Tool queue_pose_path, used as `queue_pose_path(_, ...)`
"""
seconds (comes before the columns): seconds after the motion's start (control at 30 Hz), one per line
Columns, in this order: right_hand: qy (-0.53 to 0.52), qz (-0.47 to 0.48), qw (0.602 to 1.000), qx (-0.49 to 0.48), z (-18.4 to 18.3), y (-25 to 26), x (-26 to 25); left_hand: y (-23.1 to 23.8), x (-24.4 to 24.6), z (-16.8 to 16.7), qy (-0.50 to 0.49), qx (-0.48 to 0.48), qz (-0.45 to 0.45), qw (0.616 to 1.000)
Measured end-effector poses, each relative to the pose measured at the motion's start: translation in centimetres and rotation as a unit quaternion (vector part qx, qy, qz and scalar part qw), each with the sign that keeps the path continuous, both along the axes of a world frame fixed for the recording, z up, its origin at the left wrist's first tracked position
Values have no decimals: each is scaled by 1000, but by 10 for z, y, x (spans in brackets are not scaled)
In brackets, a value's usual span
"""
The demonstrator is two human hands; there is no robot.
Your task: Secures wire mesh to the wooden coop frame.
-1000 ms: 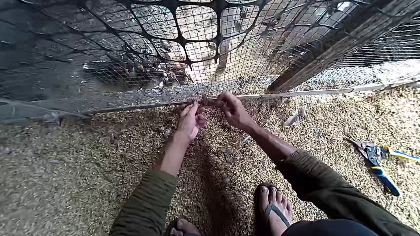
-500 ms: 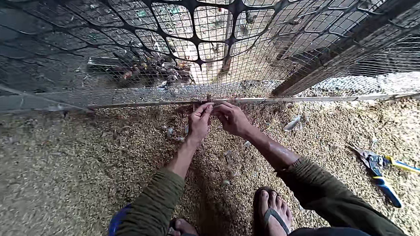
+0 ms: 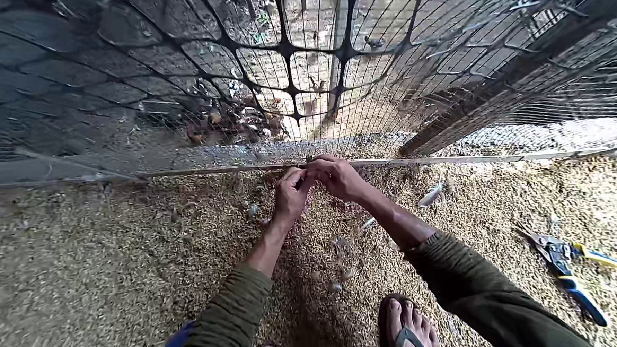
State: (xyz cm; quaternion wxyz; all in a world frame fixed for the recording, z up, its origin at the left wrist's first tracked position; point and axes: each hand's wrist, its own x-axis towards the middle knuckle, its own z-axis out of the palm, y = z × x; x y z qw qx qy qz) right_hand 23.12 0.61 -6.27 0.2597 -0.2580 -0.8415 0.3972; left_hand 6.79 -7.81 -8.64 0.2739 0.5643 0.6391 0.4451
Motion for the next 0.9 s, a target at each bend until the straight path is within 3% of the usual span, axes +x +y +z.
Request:
queue_pose_path(0.33, 9, -36, 999, -33, 0, -1, -7, 0, 9, -2, 52, 63, 58, 995)
queue_pose_path(0.47, -22, -62, 990, -127, 11, -4, -12, -1, 9, -7, 124, 131, 65, 982)
queue_pose_path(0.67, -58, -115, 942, -309, 29, 1, -19, 4, -4, -12, 196, 226, 28, 954)
queue_pose_path(0.9, -47, -148, 909, -387, 30, 1, -24, 4, -11, -18, 258, 272, 3, 927)
